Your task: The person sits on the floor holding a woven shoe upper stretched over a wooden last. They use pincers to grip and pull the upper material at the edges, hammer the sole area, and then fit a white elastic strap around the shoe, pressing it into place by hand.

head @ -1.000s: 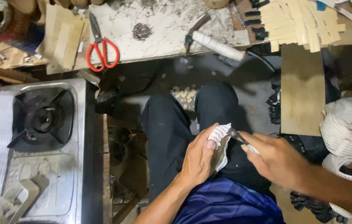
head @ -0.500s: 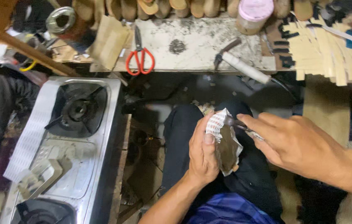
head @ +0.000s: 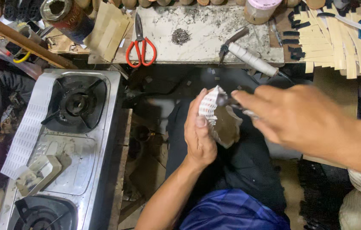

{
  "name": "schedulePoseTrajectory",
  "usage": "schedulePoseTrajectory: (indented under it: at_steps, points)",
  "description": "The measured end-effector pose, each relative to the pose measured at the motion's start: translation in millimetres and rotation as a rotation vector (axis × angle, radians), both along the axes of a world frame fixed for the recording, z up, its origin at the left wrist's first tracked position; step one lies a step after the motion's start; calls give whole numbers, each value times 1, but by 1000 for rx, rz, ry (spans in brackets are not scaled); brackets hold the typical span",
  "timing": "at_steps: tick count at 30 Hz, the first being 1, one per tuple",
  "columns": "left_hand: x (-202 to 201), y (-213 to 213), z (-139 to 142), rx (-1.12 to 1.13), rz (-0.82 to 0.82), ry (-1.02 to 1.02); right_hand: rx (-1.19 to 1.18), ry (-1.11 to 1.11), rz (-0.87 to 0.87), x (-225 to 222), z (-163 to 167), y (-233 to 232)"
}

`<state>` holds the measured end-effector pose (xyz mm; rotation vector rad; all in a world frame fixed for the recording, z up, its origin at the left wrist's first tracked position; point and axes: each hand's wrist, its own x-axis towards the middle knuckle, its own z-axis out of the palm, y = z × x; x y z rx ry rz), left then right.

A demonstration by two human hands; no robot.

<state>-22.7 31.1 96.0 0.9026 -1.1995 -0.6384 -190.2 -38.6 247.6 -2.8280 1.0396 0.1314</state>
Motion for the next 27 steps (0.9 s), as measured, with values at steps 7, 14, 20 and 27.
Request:
schedulePoseTrajectory:
  at_steps: [7, 14, 20, 27]
  points:
    - [39, 13, -5, 215, 65, -457, -104, -224, 99, 9, -63, 8]
    - [70, 16, 33, 590, -287, -227, -267, -290, 24, 22, -111, 39]
    - [63, 16, 36, 660, -330, -172, -290, -531, -63, 32, -140, 67]
    - [45, 30, 19, 360, -81, -501, 707, -456, -460, 3, -101, 55]
